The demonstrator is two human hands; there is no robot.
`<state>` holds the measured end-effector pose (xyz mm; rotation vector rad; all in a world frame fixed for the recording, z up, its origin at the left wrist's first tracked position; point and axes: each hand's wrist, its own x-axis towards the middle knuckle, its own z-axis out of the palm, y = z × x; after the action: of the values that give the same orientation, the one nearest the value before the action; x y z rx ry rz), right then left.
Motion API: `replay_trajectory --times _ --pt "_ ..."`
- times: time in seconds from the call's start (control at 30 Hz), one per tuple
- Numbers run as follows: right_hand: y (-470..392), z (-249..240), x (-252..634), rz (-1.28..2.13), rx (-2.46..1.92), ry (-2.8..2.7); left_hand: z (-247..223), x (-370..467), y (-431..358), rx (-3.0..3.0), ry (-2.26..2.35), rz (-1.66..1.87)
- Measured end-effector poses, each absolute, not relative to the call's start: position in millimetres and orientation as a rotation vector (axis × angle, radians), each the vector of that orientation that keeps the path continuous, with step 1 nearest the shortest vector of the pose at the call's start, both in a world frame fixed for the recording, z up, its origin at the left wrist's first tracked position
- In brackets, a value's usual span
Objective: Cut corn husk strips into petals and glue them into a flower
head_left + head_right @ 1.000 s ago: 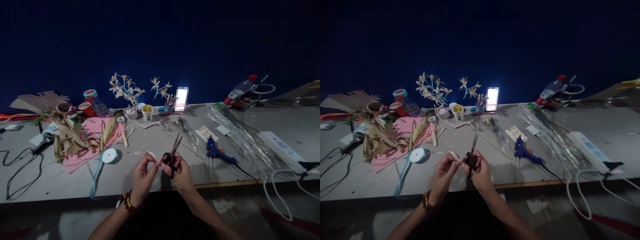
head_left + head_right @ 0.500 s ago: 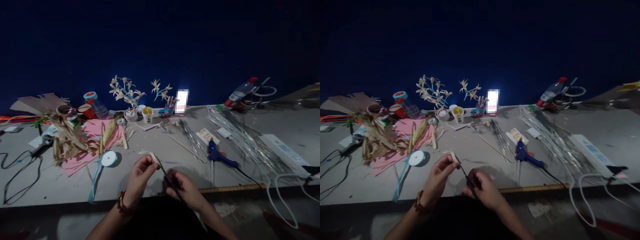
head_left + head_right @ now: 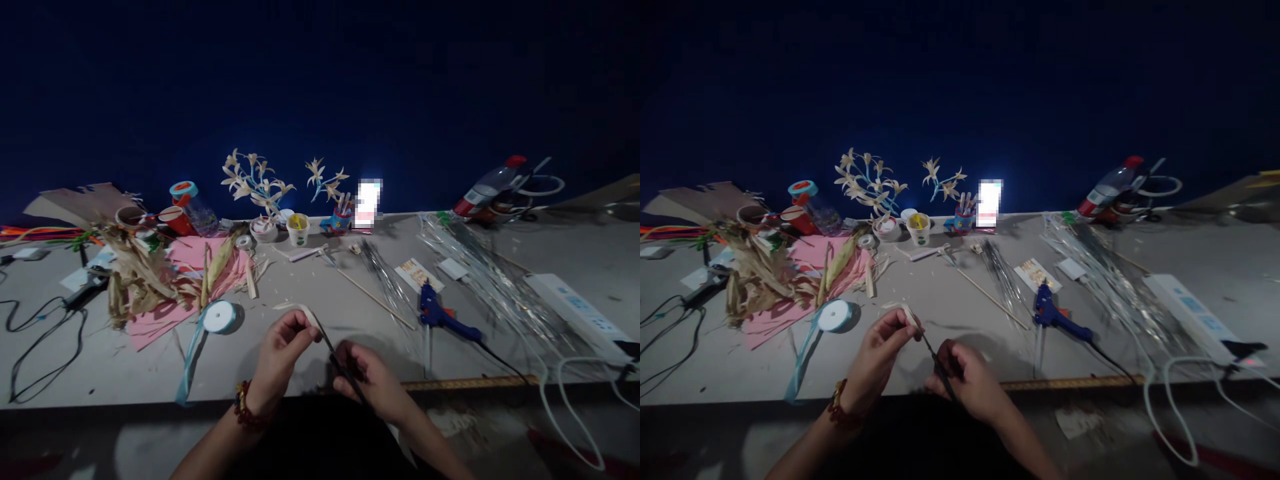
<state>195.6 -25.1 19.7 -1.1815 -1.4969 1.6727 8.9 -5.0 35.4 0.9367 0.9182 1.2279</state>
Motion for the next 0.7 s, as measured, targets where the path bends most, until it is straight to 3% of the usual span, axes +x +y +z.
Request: replay_trajectory --times 0.7 --pt "-29.9 11.8 196.9 1.674 -1.244 -1.437 42.2 8.1 -4.6 0.977 0.934 1.211"
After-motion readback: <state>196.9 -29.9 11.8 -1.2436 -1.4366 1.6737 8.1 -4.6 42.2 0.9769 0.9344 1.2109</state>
